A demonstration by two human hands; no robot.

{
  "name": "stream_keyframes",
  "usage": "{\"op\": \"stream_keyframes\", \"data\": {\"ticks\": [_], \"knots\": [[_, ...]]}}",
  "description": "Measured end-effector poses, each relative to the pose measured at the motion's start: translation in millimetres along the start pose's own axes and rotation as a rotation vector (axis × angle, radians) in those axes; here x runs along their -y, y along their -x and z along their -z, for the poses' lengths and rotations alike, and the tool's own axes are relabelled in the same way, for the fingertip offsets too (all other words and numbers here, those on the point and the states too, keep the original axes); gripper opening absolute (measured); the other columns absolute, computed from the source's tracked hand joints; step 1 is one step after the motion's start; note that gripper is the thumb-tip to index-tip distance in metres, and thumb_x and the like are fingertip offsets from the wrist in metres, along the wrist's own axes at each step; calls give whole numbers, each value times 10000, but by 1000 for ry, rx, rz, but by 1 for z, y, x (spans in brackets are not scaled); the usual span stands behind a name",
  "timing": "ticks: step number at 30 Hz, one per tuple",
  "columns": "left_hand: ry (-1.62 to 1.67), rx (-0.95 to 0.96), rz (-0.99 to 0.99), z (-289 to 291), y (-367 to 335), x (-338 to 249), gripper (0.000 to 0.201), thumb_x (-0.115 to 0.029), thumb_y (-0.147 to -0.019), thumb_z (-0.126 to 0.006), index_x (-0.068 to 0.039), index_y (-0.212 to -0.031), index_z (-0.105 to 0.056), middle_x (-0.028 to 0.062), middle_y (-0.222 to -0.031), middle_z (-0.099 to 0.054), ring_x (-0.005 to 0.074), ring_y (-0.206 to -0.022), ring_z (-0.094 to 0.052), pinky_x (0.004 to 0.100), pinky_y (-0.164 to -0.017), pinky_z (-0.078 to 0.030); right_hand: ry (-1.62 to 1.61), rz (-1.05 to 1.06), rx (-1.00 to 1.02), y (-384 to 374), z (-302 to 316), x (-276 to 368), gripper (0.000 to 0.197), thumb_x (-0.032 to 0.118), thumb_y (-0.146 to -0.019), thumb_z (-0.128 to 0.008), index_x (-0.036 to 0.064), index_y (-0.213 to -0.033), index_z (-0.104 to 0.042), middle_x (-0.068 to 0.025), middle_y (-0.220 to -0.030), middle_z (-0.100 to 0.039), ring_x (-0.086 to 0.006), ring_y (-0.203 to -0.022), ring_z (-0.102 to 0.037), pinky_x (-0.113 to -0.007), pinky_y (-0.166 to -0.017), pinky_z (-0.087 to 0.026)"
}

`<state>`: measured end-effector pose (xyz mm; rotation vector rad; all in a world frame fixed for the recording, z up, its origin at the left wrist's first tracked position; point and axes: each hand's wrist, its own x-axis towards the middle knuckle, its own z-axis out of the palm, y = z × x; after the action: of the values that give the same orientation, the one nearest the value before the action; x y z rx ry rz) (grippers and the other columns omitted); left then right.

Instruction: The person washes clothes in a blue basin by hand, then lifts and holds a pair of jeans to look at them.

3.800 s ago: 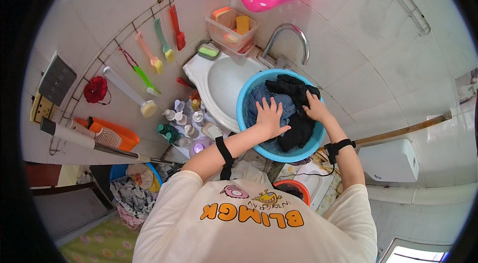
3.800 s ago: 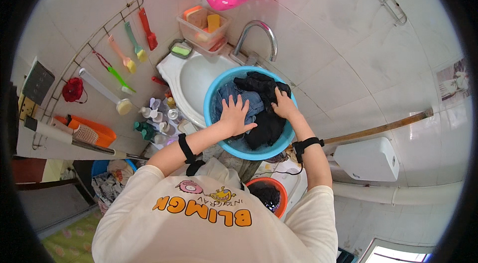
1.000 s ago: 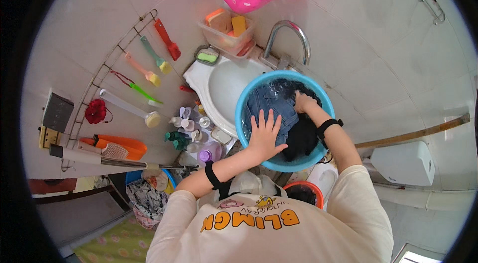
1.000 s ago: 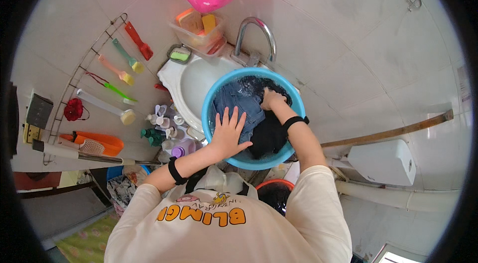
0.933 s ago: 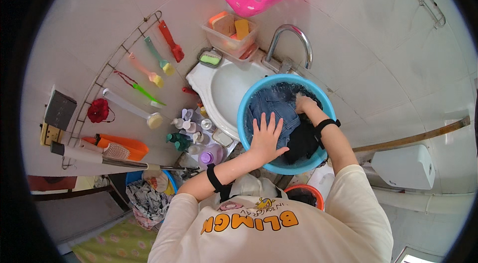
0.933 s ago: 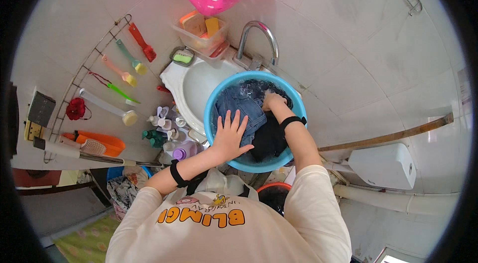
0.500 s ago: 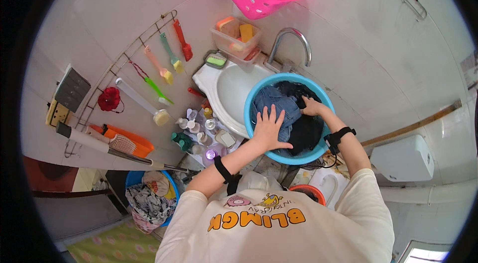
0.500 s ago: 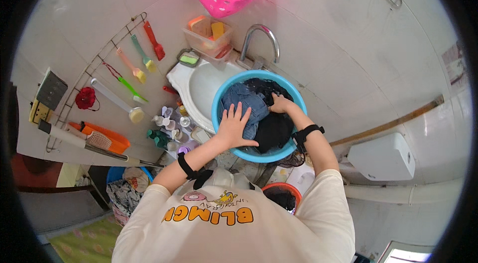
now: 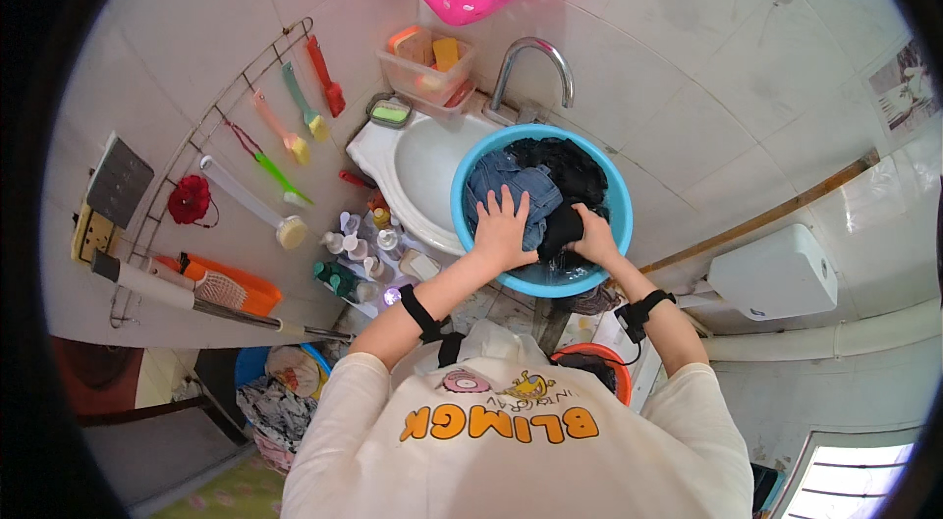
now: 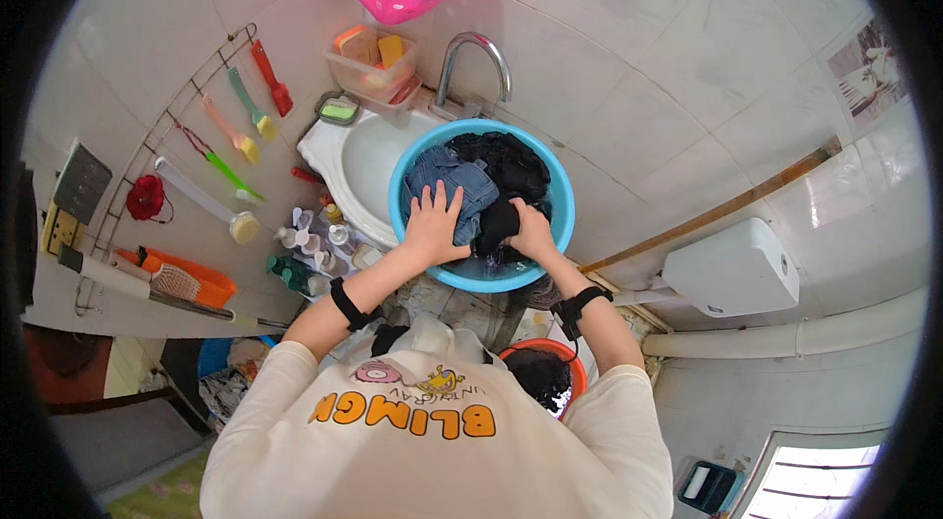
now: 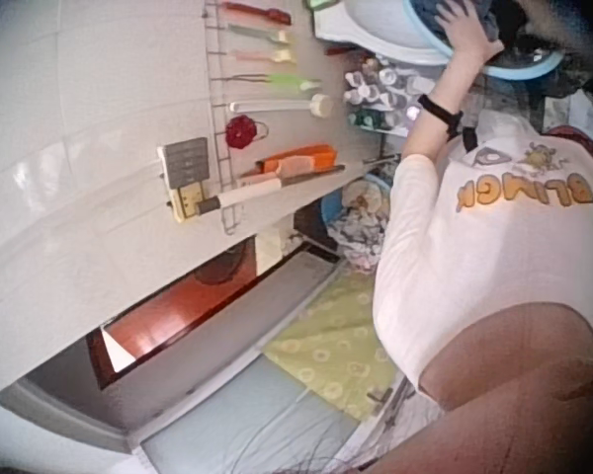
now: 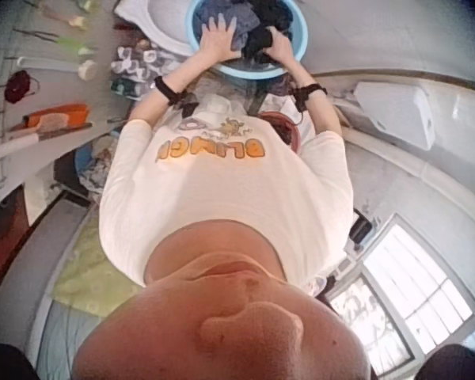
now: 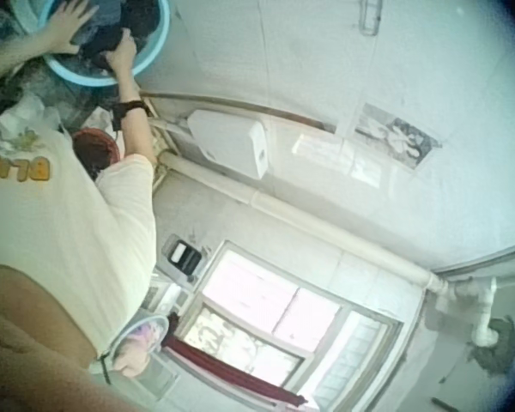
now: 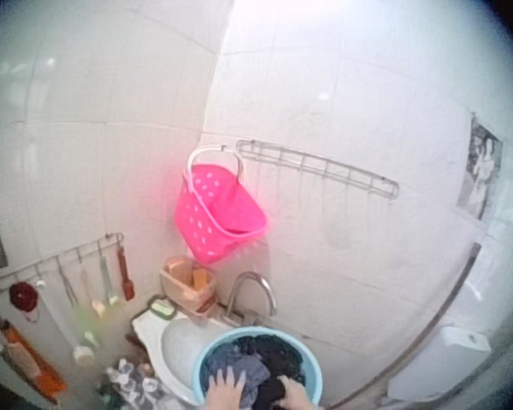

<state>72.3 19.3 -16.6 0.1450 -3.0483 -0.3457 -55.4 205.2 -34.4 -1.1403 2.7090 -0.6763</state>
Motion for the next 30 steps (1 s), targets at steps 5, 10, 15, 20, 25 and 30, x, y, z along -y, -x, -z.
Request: {"op": "stream_keyframes", "data": {"ticks": [5, 10, 15, 20, 25, 30], "knots": [[64, 23, 22, -1, -8, 10, 1029, -489, -595, -708, -62, -1399, -228, 314, -1360, -286, 486, -1216, -345, 574, -963, -328, -194, -134, -169, -1, 19, -10, 493, 36, -530, -742, -1, -999, -595, -149, -917, -648, -272, -877, -616, -336, -781, -468], [19, 52, 39, -8, -30, 14, 984, -445, -608, -752, -68, -1379, -270, 285, -1341, -333, 466, -1183, -398, 562, -920, -386, -522, -233, -281, 0, 76, 4, 347, 33, -591, -687, -35, -927, -634, -115, -815, -668, -168, -732, -625, -287, -675, -497], [-36, 106, 87, -12, -46, 2, 977, -433, -604, -774, -69, -1371, -290, 271, -1339, -349, 470, -1179, -407, 581, -899, -396, -665, -236, -261, 1, 105, 28, 306, 42, -627, -685, -22, -916, -608, -56, -772, -637, -113, -701, -585, -243, -648, -472], [-69, 171, 80, -7, -50, -4, 974, -433, -632, -763, -68, -1384, -264, 268, -1359, -326, 474, -1193, -392, 577, -908, -392, -456, -196, -219, 18, 71, -11, 354, 90, -637, -727, -1, -952, -592, -57, -787, -611, -121, -714, -558, -260, -659, -449], [-43, 222, 85, -8, -52, 0, 977, -445, -639, -758, -66, -1386, -254, 271, -1368, -311, 479, -1196, -385, 579, -910, -391, -216, -133, -171, 29, 64, -8, 449, 145, -650, -760, 51, -1050, -579, -100, -866, -581, -238, -768, -574, -316, -694, -455], [-18, 262, 79, -7, -53, 7, 991, -416, -641, -771, -77, -1396, -225, 275, -1378, -290, 480, -1202, -378, 574, -920, -386, 192, 44, 128, 27, 61, 6, 887, 202, -709, -730, 163, -1419, -199, -355, -1218, -429, -476, -1040, -506, -448, -865, -441]]}}
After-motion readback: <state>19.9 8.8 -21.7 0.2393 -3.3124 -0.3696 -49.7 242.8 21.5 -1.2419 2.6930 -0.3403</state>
